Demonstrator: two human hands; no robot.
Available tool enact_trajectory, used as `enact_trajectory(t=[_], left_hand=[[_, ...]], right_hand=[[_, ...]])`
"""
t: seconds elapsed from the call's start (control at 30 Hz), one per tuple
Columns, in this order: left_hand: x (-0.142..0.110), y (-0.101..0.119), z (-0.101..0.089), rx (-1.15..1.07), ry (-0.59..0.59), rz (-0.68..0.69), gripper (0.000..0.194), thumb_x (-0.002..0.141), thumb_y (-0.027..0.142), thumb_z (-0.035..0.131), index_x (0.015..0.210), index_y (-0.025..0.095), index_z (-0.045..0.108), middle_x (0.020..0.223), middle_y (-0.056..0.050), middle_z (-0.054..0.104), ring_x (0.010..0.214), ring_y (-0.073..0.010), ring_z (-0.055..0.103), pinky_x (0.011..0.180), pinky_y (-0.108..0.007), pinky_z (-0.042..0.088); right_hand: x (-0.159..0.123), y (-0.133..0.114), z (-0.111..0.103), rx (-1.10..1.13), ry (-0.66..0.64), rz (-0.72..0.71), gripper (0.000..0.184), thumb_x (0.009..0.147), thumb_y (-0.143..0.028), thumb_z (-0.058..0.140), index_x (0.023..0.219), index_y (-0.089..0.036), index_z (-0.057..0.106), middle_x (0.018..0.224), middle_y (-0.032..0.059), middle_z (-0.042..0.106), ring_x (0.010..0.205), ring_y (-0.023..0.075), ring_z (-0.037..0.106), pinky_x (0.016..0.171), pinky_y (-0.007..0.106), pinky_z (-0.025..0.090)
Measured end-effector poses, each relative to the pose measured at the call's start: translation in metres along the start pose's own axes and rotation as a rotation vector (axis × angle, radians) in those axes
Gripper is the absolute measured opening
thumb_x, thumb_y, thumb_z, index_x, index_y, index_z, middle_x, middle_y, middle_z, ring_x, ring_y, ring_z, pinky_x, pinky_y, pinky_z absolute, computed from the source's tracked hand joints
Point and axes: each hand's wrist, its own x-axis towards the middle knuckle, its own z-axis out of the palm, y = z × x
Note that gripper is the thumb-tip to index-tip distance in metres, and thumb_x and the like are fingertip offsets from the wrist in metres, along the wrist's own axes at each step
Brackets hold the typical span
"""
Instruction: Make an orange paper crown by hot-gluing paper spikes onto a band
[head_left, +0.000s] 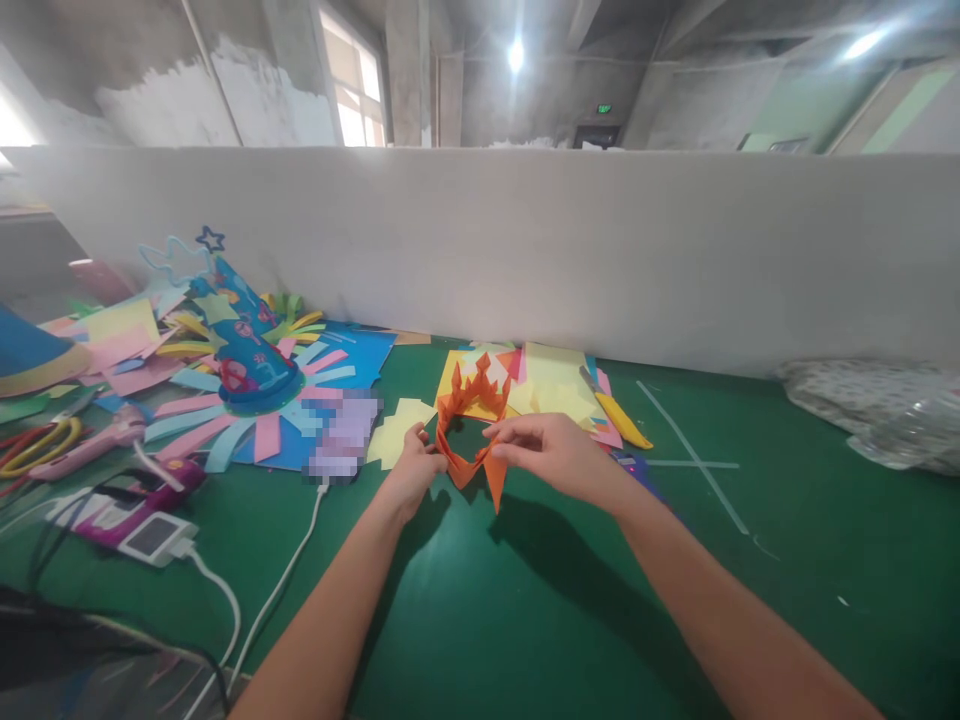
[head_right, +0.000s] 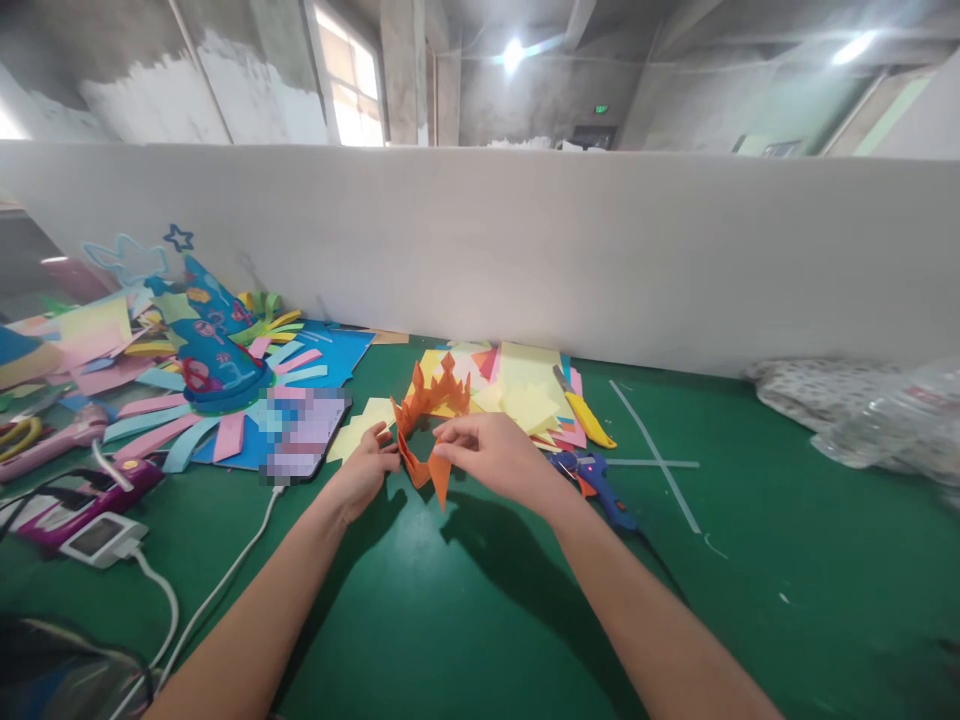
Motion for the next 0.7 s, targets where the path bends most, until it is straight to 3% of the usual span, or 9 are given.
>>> enact_trajectory(t=[0.07, 0.13, 0.27, 0.4, 0.53, 0.7], left_hand=[[-0.003, 0.001, 0.001, 0.009, -0.028, 0.0, 0.076, 0.05, -0.004, 0.055, 0.119, 0.023, 0.037, 0.124, -0.013, 0.041, 0.096, -0.0202, 0.056, 0.069, -0.026, 0.048], [-0.005, 0.004, 0.002, -0.032, -0.026, -0.017, 0.073, 0.054, -0.003, 0.056, 0.119, 0.023, 0.037, 0.126, -0.013, 0.039, 0.096, -0.0191, 0.056, 0.071, -0.026, 0.049], [-0.006, 0.008, 0.008, -0.206, -0.032, -0.055, 0.059, 0.058, -0.008, 0.052, 0.109, 0.02, 0.044, 0.124, -0.011, 0.04, 0.094, -0.0152, 0.059, 0.08, -0.026, 0.048], [-0.006, 0.011, 0.014, -0.4, -0.038, -0.118, 0.054, 0.056, -0.013, 0.045, 0.103, 0.014, 0.046, 0.11, -0.012, 0.045, 0.09, -0.0149, 0.061, 0.081, -0.023, 0.049], [-0.01, 0.014, 0.018, -0.457, -0.046, -0.223, 0.052, 0.057, -0.014, 0.044, 0.104, 0.01, 0.045, 0.105, -0.014, 0.046, 0.089, -0.0159, 0.062, 0.075, -0.02, 0.051], [-0.015, 0.014, 0.02, -0.463, -0.093, -0.263, 0.055, 0.059, -0.014, 0.045, 0.108, 0.011, 0.043, 0.107, -0.015, 0.047, 0.087, -0.0161, 0.062, 0.072, -0.02, 0.052]], right_hand=[[-0.003, 0.001, 0.002, -0.001, -0.068, -0.015, 0.017, 0.078, -0.031, 0.056, 0.071, -0.019, 0.066, 0.105, 0.0054, 0.066, 0.094, 0.02, 0.061, 0.073, 0.029, 0.047], [-0.004, 0.002, 0.009, -0.051, -0.117, -0.031, 0.018, 0.078, -0.029, 0.056, 0.065, -0.019, 0.064, 0.093, 0.005, 0.069, 0.099, 0.0218, 0.059, 0.073, 0.029, 0.046], [0.0, 0.004, 0.023, -0.15, -0.102, -0.02, 0.019, 0.078, -0.028, 0.054, 0.063, -0.019, 0.062, 0.073, 0.0028, 0.067, 0.083, 0.0203, 0.062, 0.066, 0.027, 0.044], [0.002, 0.004, 0.019, -0.203, -0.057, 0.058, 0.018, 0.078, -0.029, 0.052, 0.071, -0.019, 0.065, 0.074, 0.0022, 0.067, 0.066, 0.0161, 0.06, 0.058, 0.026, 0.041], [-0.001, 0.004, 0.01, -0.228, -0.011, 0.08, 0.018, 0.078, -0.028, 0.051, 0.075, -0.019, 0.067, 0.074, 0.0025, 0.067, 0.066, 0.0161, 0.059, 0.059, 0.026, 0.04], [-0.007, 0.005, 0.011, -0.29, -0.024, 0.049, 0.019, 0.077, -0.027, 0.051, 0.064, -0.019, 0.063, 0.076, 0.0036, 0.067, 0.066, 0.0163, 0.058, 0.058, 0.026, 0.038]])
